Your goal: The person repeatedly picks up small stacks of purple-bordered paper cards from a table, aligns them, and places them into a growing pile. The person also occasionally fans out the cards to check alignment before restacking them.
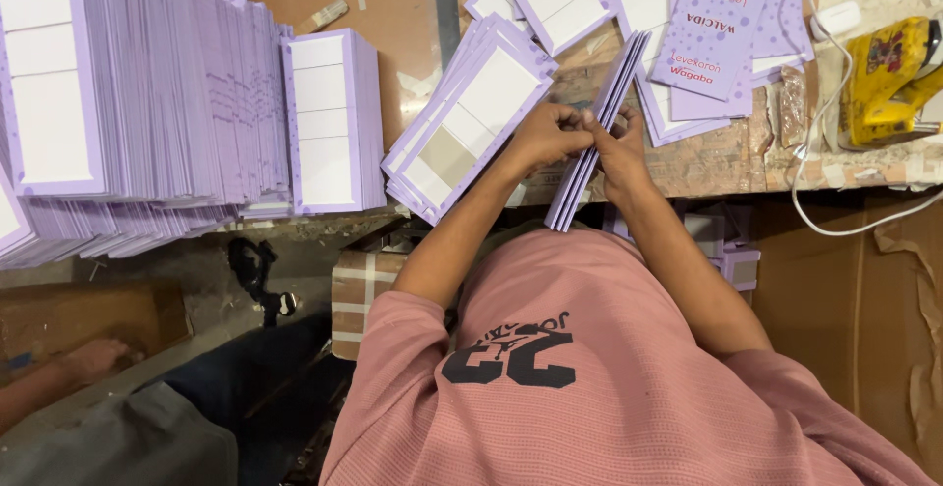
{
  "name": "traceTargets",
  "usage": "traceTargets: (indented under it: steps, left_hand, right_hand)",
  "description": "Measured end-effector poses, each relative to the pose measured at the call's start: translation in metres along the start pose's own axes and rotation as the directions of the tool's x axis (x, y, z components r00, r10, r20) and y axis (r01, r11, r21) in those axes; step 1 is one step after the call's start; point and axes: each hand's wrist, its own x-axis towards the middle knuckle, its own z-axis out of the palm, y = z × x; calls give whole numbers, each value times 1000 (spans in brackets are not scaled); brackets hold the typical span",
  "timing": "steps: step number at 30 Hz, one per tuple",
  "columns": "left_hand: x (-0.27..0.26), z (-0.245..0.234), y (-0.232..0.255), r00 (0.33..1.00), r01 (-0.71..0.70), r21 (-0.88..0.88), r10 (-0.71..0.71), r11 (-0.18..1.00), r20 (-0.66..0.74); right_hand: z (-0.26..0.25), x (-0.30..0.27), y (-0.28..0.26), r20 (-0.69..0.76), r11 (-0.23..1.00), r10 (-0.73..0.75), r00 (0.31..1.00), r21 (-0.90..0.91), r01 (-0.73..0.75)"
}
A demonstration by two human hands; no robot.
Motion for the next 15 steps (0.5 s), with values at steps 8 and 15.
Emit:
traceTargets:
  steps: [8, 15]
  left_hand:
    - [2, 1, 3, 1000, 8, 19, -8, 1000, 14]
    - [29, -4, -27, 977, 204, -55, -199, 977, 81]
  right_hand:
    - [-1, 0, -1, -1, 1000, 4, 1000, -10, -4]
    - [-4, 0, 2, 6, 1000, 21, 1000, 1, -21]
